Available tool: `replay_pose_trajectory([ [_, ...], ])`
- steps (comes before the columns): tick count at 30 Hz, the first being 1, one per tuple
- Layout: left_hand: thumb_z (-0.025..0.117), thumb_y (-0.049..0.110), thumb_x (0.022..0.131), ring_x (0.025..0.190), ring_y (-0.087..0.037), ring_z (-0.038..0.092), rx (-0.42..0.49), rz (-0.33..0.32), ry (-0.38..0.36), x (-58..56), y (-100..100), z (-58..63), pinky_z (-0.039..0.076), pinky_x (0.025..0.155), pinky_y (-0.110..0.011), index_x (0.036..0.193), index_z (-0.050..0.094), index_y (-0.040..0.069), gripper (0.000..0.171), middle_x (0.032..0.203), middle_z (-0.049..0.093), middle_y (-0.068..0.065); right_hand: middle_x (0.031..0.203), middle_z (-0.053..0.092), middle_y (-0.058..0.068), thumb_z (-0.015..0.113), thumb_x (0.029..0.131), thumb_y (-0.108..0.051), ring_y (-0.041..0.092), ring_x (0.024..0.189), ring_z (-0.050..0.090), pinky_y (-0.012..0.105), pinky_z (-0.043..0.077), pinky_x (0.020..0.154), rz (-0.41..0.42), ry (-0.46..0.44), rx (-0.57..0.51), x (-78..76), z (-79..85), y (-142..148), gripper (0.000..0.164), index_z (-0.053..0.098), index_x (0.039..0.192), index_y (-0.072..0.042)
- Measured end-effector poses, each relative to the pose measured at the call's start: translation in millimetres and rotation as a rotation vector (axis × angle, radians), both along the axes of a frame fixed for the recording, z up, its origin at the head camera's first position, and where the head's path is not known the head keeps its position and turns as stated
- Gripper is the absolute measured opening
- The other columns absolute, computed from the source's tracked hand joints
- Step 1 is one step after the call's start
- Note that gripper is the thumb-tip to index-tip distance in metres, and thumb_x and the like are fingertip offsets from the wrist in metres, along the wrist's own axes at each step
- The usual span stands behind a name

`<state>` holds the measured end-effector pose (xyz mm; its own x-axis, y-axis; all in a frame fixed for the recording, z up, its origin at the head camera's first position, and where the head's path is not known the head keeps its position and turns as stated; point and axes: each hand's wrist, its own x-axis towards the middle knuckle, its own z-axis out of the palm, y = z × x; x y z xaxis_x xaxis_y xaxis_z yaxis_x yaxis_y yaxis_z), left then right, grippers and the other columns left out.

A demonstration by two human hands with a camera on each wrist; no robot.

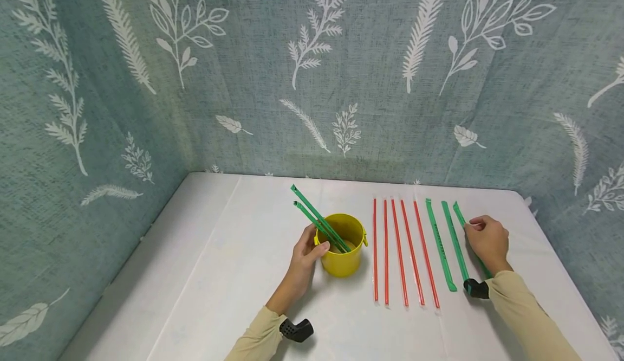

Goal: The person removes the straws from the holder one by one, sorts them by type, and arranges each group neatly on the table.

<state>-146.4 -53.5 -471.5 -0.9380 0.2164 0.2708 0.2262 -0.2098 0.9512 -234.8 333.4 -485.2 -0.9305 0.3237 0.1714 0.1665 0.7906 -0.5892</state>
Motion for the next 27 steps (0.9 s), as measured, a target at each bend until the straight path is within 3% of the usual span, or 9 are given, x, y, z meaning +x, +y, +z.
replay_pose_trajectory([
  [4,0.049,0.016,0.087,0.115,-0.026,0.038,-0.002,0.011,0.006,-0.1,-1.0,1.5,0.033,0.095,-0.029,0.134,0.03,0.011,0.051,0.131,0.037,-0.017,0.079,0.057,0.02,0.057,0.08,-0.017,0.028,0.07,0.047,0.034,0.028,0.057,0.013,0.073,-0.029,-2.2,1.0,0.1,0.027,0.06,0.094,0.006],
  [9,0.049,0.016,0.087,0.116,-0.026,0.038,-0.006,0.011,0.0,0.0,-0.6,1.8,0.033,0.096,-0.029,0.134,0.03,0.01,0.051,0.131,0.037,-0.018,0.077,0.058,0.01,0.059,0.081,-0.027,0.017,0.065,0.048,0.029,0.034,0.054,0.027,0.149,-0.032,-16.2,-18.7,13.8,0.026,0.062,0.092,-0.003],
  [15,0.05,0.016,0.087,0.116,-0.024,0.038,0.001,0.005,-0.015,0.9,0.4,1.0,0.031,0.096,-0.03,0.134,0.031,0.012,0.051,0.131,0.037,-0.017,0.082,0.058,0.004,0.054,0.081,-0.044,0.012,0.069,0.048,0.024,0.038,0.051,0.053,0.163,-0.022,-28.2,-40.8,24.6,0.034,0.061,0.094,-0.013],
  [27,0.05,0.012,0.086,0.113,-0.029,0.039,0.021,0.014,-0.009,-0.1,0.1,-0.9,0.034,0.093,-0.029,0.133,0.032,0.011,0.05,0.128,0.039,-0.019,0.086,0.057,-0.004,0.054,0.079,-0.05,0.01,0.071,0.051,0.024,0.044,0.049,0.171,0.168,-0.12,-36.8,-35.6,-1.6,0.033,0.059,0.097,-0.022],
])
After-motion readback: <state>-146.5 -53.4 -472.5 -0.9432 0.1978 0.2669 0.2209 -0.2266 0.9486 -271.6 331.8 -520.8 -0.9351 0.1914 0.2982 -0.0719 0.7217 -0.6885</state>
